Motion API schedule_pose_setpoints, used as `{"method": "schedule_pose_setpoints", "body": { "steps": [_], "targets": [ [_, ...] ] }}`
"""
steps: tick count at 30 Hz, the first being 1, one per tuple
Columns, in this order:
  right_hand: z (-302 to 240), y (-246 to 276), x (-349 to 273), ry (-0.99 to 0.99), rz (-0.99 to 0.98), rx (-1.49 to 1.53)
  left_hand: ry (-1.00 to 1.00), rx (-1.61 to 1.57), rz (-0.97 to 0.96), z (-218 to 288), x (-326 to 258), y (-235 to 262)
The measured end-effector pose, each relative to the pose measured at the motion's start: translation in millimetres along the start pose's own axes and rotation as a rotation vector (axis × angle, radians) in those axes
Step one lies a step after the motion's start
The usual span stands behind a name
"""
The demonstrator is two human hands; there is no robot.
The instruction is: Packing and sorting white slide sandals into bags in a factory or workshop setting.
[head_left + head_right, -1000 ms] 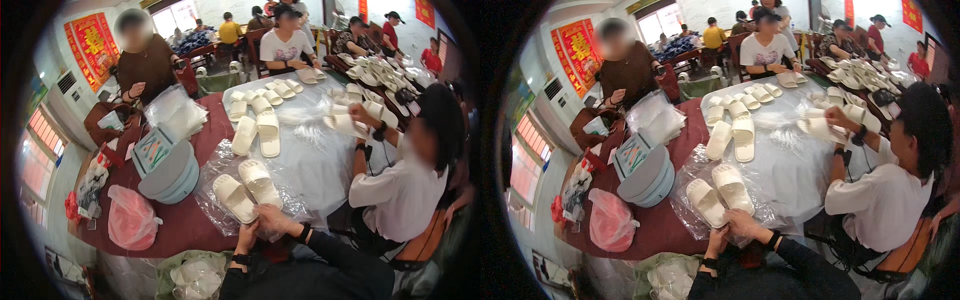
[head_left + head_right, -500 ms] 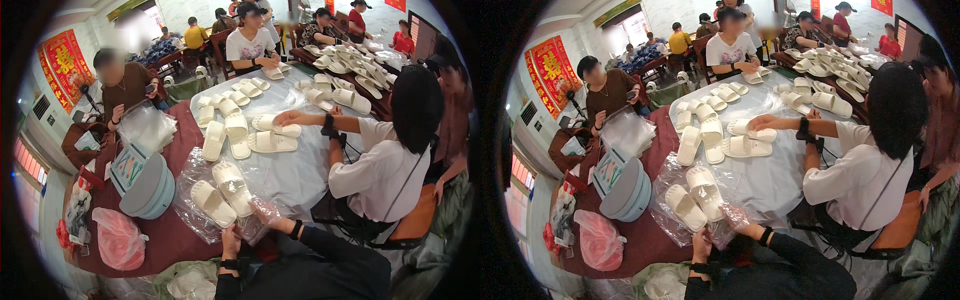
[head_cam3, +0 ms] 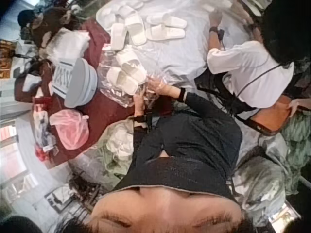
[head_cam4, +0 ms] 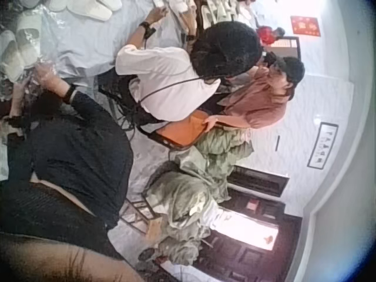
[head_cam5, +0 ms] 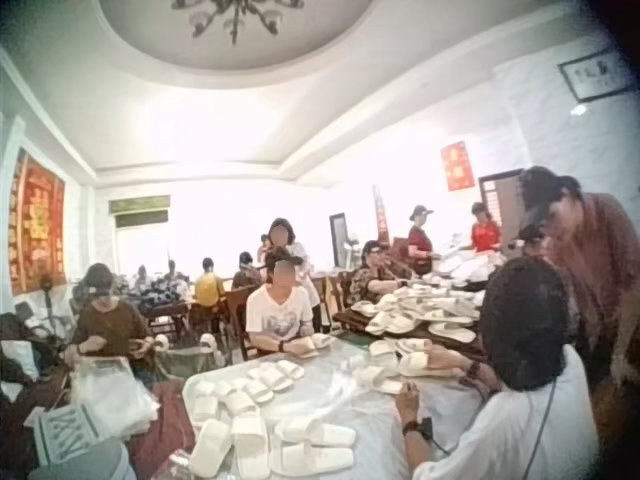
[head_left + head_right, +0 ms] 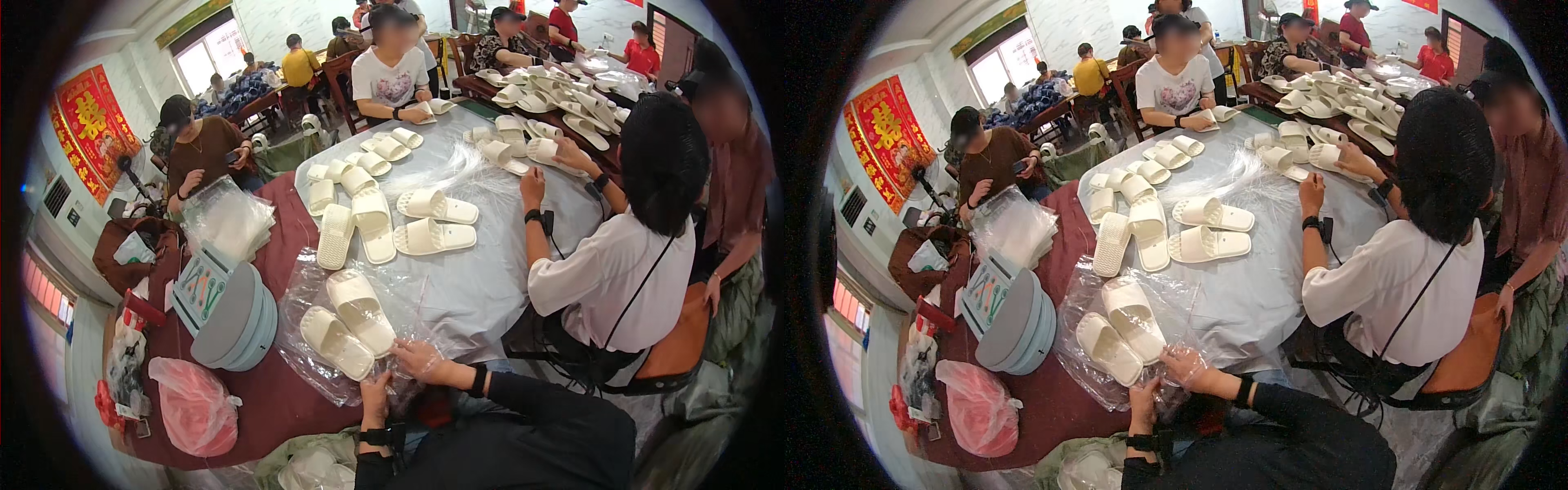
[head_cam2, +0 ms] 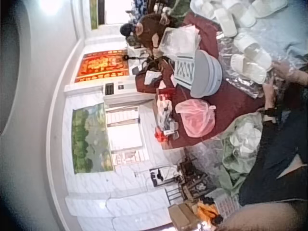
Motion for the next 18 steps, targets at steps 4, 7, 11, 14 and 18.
{"method": "schedule_pose_setpoints", "body": {
  "steps": [4,7,11,14,18],
  "targets": [
    [-5.3,40.8,-15.8,0.121,0.042,-0.036,-0.031,-0.121,0.000,-10.1,5.2,16.0],
    [-1.0,76.3,-30.1,0.067,-0.009,0.037,0.114,-0.059,0.041,0.3,-0.6,5.8],
    [6.1,97.4,-41.8,0.061,0.174,0.006,0.157,-0.154,0.042,4.1,1.0,12.5],
    [10.1,99.6,-39.8,-0.144,0.425,-0.133,0.228,-0.174,0.090,19.2,-4.6,1.9],
    [10.4,109.0,-5.9,-0.392,0.178,0.005,0.269,-0.190,0.041,49.5,-18.2,-19.4]
  ]
}}
Point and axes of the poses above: each hand's wrist, its own x-axis towards the middle knuckle, its own y-axis out of the back of the hand, z = x × y, the point moved 2 cm from there along x, towards the middle knuckle, and after that the axes turned 12 degrees about -x, right-handed, at the moved point
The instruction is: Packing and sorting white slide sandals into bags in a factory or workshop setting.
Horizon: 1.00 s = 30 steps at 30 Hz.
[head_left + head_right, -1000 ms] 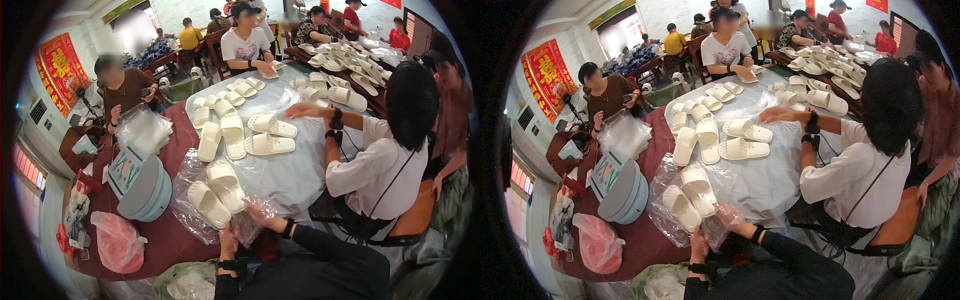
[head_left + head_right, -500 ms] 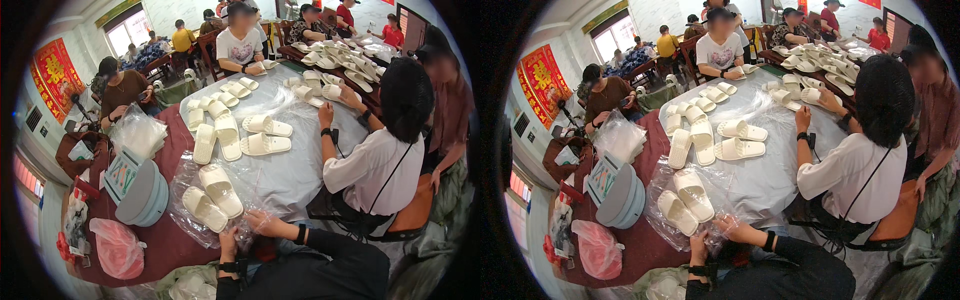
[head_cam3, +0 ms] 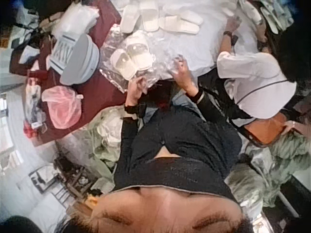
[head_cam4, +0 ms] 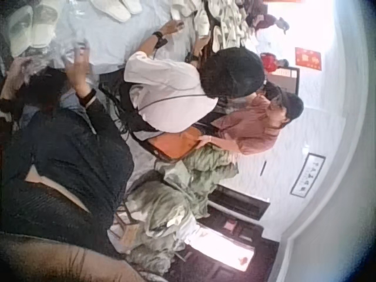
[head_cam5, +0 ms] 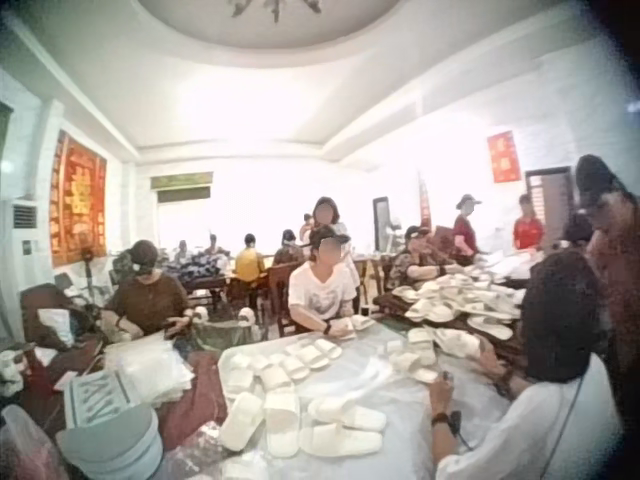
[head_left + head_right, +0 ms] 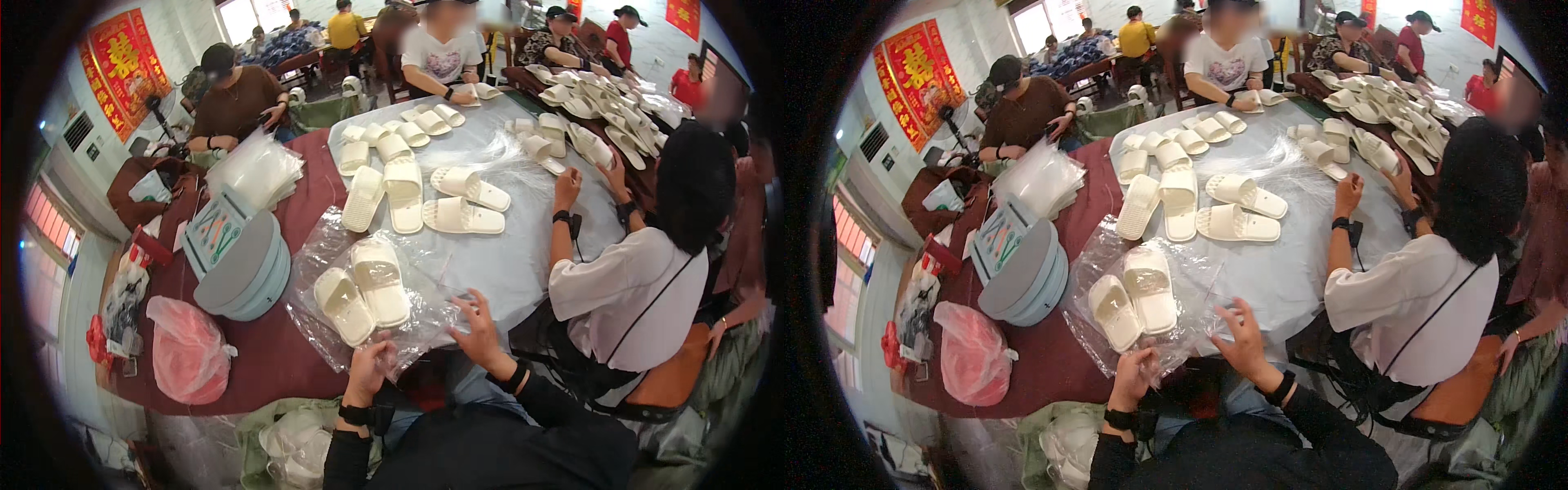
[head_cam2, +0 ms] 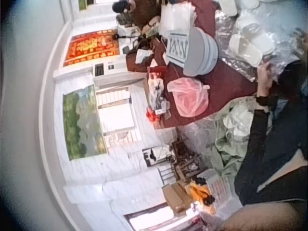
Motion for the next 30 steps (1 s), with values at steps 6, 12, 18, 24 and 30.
{"method": "schedule_pose_setpoints", "body": {
  "steps": [6,12,18,24,30],
  "targets": [
    [-24.6,-33.4,0.6,-0.309,-0.131,0.761,-0.015,-0.054,0.040,-19.4,11.8,29.4],
    [-53.7,-34.9,-0.5,0.281,-0.161,0.493,0.215,0.117,-0.179,-17.5,-11.7,-10.1],
    [-91.5,-35.5,-30.0,0.468,-0.385,0.578,0.262,-0.096,-0.226,-29.1,-0.5,-23.5],
    [-86.0,-7.8,-24.0,0.440,-0.284,0.684,-0.167,0.208,-0.401,-32.6,-8.8,3.9],
    [-61.6,-0.2,-9.2,-0.192,-0.116,0.954,0.062,-0.055,0.110,-17.0,-9.6,-10.6]
  ]
}}
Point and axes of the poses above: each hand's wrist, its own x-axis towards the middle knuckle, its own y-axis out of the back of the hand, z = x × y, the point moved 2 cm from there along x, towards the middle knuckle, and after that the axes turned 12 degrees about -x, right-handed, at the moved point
